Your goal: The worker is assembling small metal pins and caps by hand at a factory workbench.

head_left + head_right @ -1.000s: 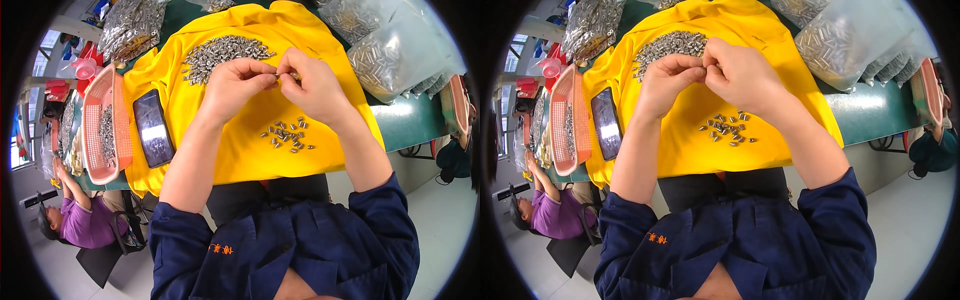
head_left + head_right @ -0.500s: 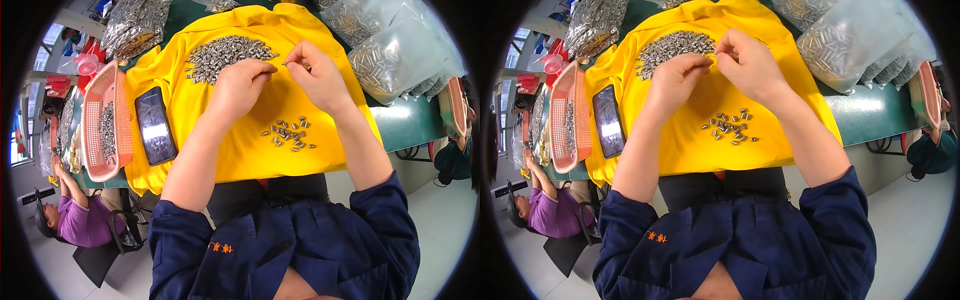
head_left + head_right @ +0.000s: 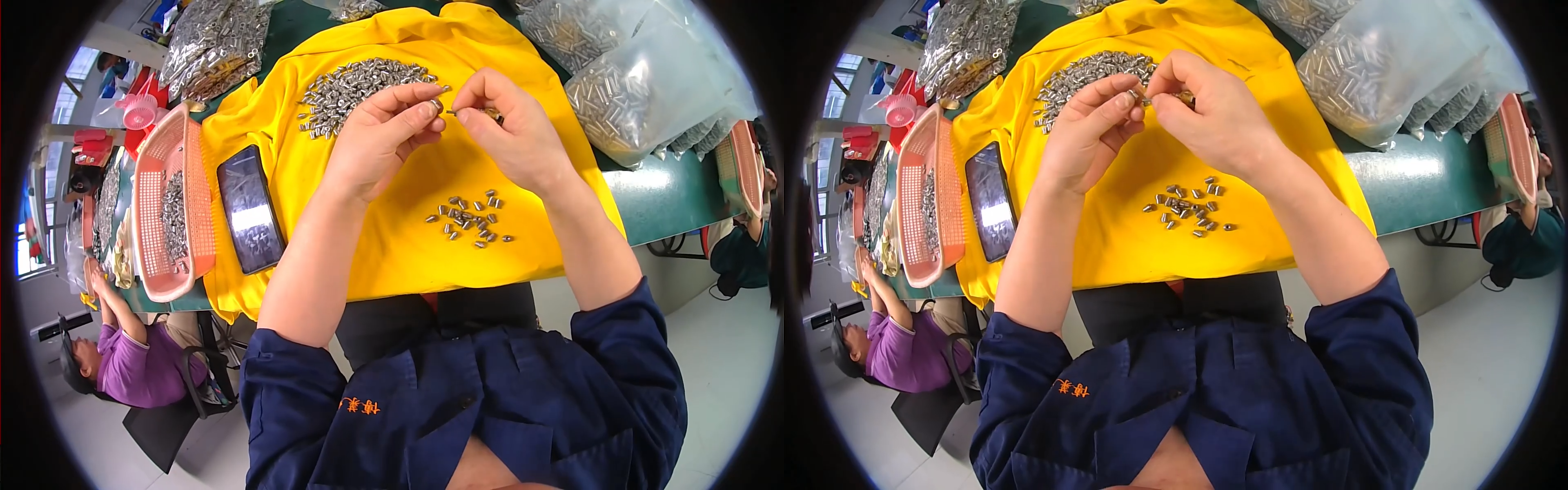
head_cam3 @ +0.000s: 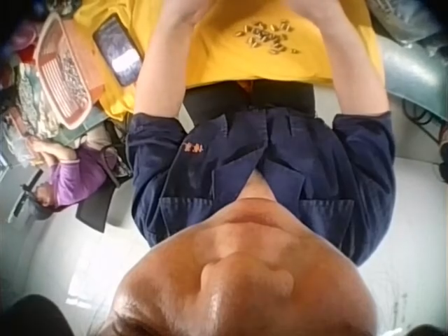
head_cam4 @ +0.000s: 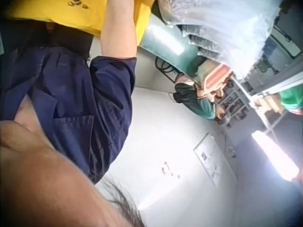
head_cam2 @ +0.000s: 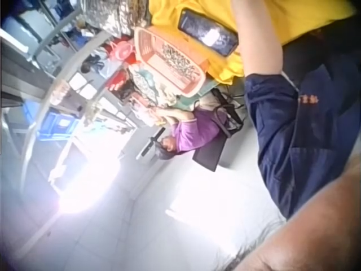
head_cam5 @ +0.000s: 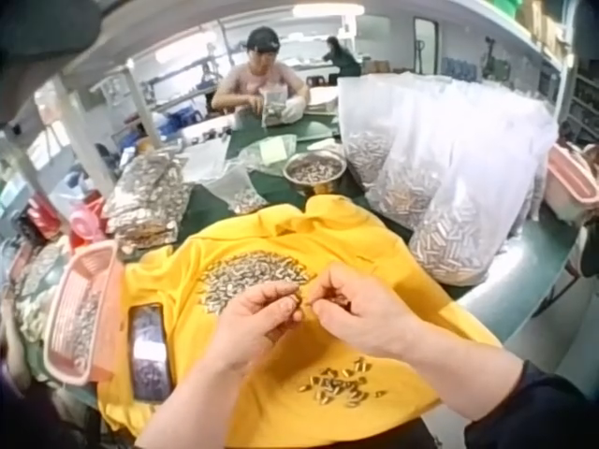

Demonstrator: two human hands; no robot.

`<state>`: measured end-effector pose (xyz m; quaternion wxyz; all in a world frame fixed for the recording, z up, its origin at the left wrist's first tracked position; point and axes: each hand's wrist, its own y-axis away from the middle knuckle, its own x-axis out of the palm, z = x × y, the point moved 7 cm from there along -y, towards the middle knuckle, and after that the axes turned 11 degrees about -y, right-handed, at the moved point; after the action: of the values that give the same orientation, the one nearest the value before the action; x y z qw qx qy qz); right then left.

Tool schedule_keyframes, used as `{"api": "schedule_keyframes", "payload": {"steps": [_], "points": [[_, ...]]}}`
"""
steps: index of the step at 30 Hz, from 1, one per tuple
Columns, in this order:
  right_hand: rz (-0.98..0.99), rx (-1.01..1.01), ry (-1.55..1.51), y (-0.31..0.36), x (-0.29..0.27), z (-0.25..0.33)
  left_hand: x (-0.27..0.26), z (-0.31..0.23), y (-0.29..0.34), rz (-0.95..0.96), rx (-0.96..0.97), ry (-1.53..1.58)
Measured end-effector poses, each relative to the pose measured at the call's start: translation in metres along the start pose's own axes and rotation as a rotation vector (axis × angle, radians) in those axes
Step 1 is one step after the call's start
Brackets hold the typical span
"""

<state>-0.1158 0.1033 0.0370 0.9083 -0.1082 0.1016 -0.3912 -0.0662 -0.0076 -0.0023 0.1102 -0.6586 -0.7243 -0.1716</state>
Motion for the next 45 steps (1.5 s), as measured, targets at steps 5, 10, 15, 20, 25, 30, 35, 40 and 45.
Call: {"api": "schedule_keyframes", "payload": {"steps": [5, 10, 15, 20, 25, 30, 35, 40, 45], "points": [[0.003, -0.014, -0.014, 0.0, 0.0, 0.002, 0.002, 0.002, 0.002, 0.053, -0.002, 0.004], [0.047, 0.041, -0.004, 0.001, 0.002, 0.004, 0.001, 0.002, 0.002, 0.025, 0.019, -0.044], [0.02, -0.01, -0.011, 0.001, 0.001, 0.007, 0.001, 0.002, 0.0, 0.03, 0.061, -0.065], [0.043, -0.054, 0.259, 0.002, 0.004, 0.01, 0.001, -0.003, 0.001, -0.048, 0.088, -0.264], [0.022, -0.091, 0.209, 0.001, 0.004, 0.009, -0.002, -0.003, -0.001, -0.075, 0.106, -0.33], [0.006, -0.068, 0.121, 0.0, 0.004, 0.007, -0.001, -0.005, 0.0, -0.069, 0.17, -0.316], [-0.017, -0.128, 0.212, 0.002, -0.002, 0.015, -0.021, -0.005, -0.003, -0.087, 0.064, -0.154], [-0.007, -0.055, 0.102, 0.001, -0.002, 0.013, -0.006, -0.003, 0.0, -0.014, 0.077, -0.16], [0.039, -0.022, 0.054, 0.001, 0.001, 0.012, -0.003, -0.002, 0.001, 0.018, 0.081, -0.201]]}}
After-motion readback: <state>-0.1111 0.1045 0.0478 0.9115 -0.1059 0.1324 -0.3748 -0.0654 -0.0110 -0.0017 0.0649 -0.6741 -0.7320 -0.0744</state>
